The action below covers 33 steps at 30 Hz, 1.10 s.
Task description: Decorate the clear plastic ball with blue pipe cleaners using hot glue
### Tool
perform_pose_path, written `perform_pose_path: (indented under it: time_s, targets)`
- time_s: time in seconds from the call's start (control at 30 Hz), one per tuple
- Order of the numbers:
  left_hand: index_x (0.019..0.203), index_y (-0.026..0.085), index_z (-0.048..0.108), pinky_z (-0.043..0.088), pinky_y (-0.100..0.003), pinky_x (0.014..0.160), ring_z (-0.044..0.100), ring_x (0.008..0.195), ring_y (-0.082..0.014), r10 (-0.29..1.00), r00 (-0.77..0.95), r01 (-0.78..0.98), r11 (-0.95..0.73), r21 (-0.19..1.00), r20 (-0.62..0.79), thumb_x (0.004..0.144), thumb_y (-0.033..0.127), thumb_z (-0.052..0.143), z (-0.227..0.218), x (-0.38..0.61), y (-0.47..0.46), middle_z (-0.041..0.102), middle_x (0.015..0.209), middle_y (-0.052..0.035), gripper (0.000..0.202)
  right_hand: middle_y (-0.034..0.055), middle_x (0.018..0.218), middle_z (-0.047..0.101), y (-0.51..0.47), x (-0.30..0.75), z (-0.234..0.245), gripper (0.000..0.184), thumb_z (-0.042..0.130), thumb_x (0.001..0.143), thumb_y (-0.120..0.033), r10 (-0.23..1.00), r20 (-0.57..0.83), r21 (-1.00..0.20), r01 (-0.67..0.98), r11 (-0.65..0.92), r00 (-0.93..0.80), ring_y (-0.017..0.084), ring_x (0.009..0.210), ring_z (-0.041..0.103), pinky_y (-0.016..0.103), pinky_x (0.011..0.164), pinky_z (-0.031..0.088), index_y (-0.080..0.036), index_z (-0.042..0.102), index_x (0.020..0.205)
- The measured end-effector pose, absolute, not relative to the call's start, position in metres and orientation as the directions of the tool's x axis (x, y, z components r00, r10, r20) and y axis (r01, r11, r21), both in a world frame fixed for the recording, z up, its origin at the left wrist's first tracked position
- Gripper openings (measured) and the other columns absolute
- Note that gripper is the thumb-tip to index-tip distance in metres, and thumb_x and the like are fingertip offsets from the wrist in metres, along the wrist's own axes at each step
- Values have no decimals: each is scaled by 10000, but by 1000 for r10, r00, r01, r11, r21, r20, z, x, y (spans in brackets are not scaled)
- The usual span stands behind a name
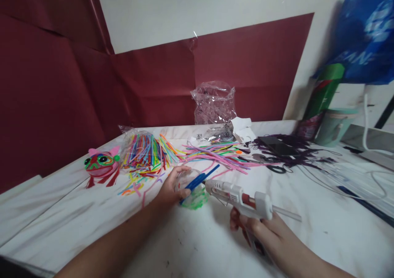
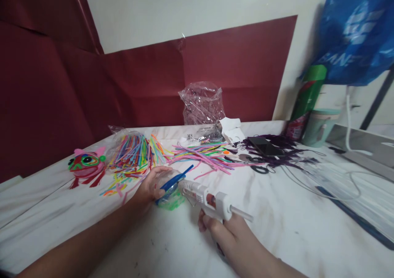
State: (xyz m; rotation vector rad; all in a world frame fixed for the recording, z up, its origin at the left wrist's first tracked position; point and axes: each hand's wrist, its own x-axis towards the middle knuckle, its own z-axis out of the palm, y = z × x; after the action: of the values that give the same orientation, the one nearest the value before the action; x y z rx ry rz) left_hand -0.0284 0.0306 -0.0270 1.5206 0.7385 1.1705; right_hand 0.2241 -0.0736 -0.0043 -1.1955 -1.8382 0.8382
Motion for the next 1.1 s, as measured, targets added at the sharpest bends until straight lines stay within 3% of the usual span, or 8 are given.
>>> perform_pose_path:
  time_s: [0.17, 0.37, 0.63, 0.83, 1.1]
  targets:
    - [1106, 215, 551, 457, -360, 805, 605, 982, -295, 883, 336, -124, -303, 945, 327, 553, 400, 817, -24, -27, 29, 634, 1107, -112, 640, 28, 642, 579, -74, 224, -2, 346, 341, 839, -357, 947, 217, -856, 420, 302, -238, 162, 540, 493, 281, 530, 417, -187, 615, 714]
    - [1111, 214, 546, 455, -342, 790, 609, 960, -280, 891, 331, -133, -281, 950, 310, 534, 408, 828, -24, -26, 28, 634, 1121, -109, 671, 47, 727, 612, -74, 223, 0, 338, 357, 824, -378, 934, 235, -853, 404, 332, -271, 183, 634, 533, 287, 582, 434, -191, 614, 707]
    - [1106, 207, 537, 471, -340, 771, 616, 941, -281, 894, 329, -113, -283, 952, 305, 526, 435, 825, -24, -26, 29, 639, 1084, -108, 687, 45, 701, 596, -75, 224, -1, 362, 323, 829, -378, 949, 197, -850, 440, 290, -245, 170, 563, 500, 294, 546, 414, -182, 607, 718]
    - [1121, 218, 539, 455, -356, 800, 606, 982, -291, 889, 335, -118, -289, 950, 312, 560, 407, 820, -26, -27, 30, 625, 1150, -117, 655, 56, 746, 612, -77, 223, 0, 365, 320, 827, -377, 935, 202, -847, 428, 316, -291, 186, 621, 530, 290, 542, 413, -185, 609, 714]
    - [1115, 254, 540, 460, -349, 800, 604, 980, -273, 877, 346, -148, -299, 943, 333, 567, 422, 813, -30, -27, 32, 615, 1136, -84, 635, 20, 639, 545, -75, 226, -4, 353, 348, 844, -390, 954, 172, -868, 420, 264, -244, 151, 526, 463, 271, 499, 384, -187, 602, 707]
